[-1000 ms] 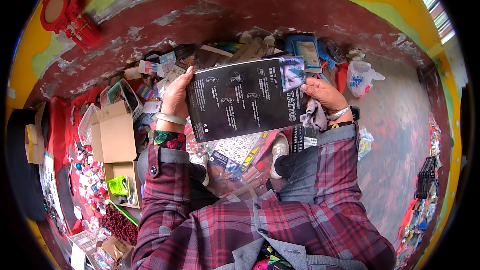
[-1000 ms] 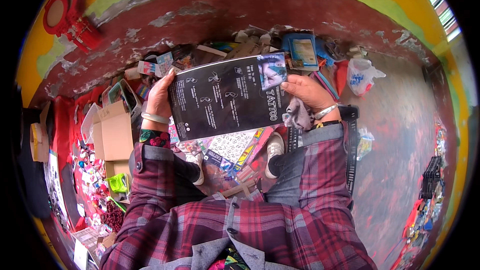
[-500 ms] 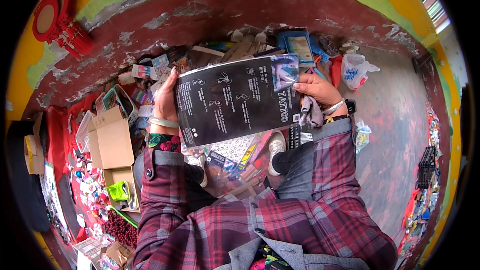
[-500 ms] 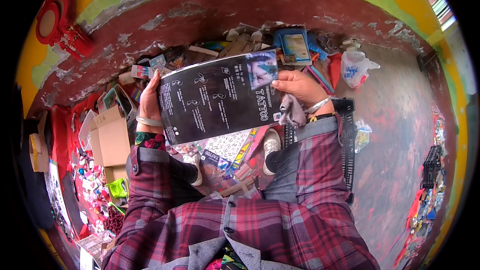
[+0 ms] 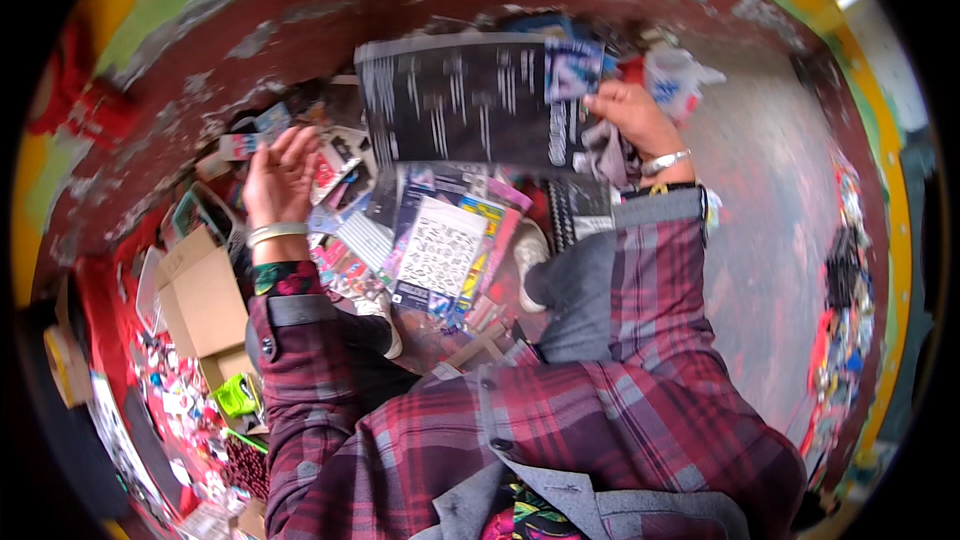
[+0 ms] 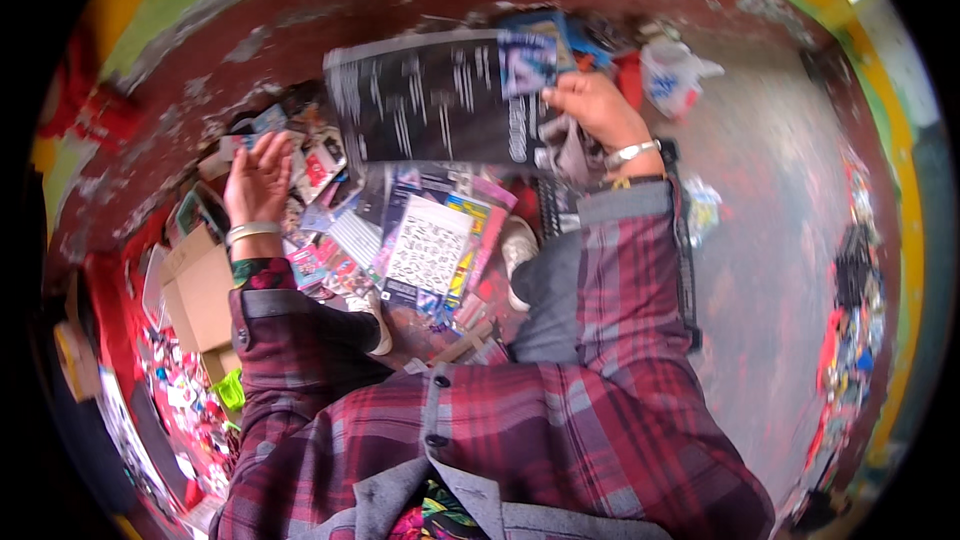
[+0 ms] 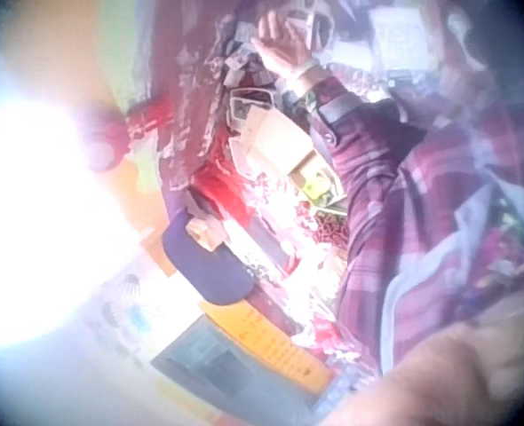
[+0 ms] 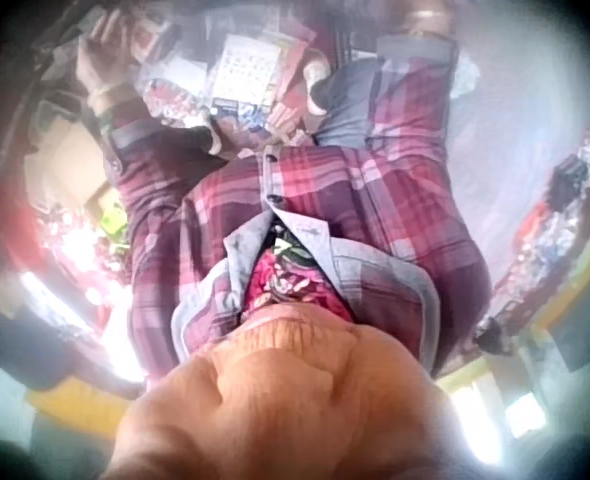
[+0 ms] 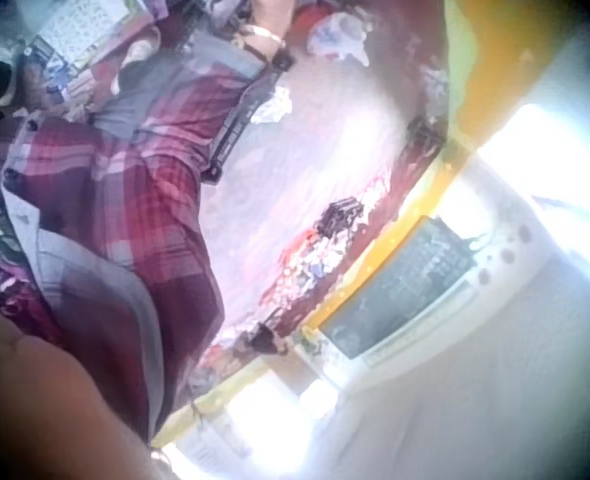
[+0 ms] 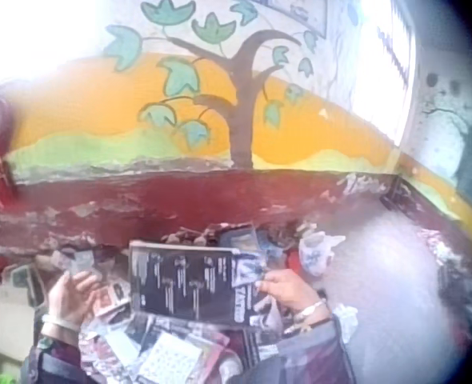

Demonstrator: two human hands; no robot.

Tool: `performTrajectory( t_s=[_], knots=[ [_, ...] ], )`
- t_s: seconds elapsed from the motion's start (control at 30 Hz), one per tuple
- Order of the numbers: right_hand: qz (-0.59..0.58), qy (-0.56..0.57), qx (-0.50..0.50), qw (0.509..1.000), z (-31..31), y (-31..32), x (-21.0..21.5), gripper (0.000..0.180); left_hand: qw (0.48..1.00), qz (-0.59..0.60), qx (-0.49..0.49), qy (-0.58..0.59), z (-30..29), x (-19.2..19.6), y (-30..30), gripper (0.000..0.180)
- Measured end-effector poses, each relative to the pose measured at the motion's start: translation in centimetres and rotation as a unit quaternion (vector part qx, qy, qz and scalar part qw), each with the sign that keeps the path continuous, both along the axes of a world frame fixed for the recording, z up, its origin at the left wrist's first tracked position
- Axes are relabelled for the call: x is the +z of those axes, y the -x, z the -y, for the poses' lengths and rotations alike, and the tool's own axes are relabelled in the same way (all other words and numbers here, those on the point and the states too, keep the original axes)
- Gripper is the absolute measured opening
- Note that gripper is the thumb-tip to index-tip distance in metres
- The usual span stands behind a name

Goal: The person sits on the floor and sorts through a pile of stationery items, including temporary tattoo sheets and sticker packs. They pick up individual items, flip them over to inspect both sides, and wipe the surfaces with a cloth before placing them back into the pile.

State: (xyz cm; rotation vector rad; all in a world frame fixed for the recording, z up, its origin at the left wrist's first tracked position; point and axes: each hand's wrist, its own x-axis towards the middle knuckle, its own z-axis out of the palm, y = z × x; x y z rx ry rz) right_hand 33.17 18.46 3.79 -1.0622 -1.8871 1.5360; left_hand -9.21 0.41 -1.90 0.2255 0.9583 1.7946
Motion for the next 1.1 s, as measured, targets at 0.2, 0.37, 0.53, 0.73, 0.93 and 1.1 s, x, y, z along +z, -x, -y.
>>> performTrajectory(
  t_s=[0.2, 0.37, 0.53, 0.73, 0.93, 1.1],
  knots=[
    [-0.07, -0.036, -0.307, 0.949, 4.3, -11.2, 0.5, 0.015, 0.998, 0.061, -0.026, 0.017, -0.5, -1.1, 0.1, 0.043],
    [0.044, -0.035, -0.465, 0.884, 10.5, -25.5, -3.2, 0.014, 0.997, 0.029, -0.064, 0.029, -0.9, -3.5, 0.3, 0.045],
    [-0.102, 0.088, -0.538, 0.832, 19.9, -32.0, -8.2, 0.02, 0.995, 0.021, -0.078, 0.056, -0.8, -3.9, -1.1, 0.045],
    [-0.208, 0.2, -0.582, 0.76, 24.9, -30.5, -18.4, 0.012, 0.988, -0.001, -0.122, 0.098, -0.1, -6.5, -2.5, 0.044],
    [-0.279, 0.225, -0.549, 0.755, 20.8, -29.9, -24.9, 0.015, 0.974, 0.026, -0.179, 0.138, 2.6, -10.9, -5.4, 0.044],
    [-0.29, 0.22, -0.551, 0.751, 16.1, -30.3, -26.3, 0.014, 0.958, -0.007, -0.191, 0.215, 2.9, -12.4, -7.7, 0.045]
  ],
)
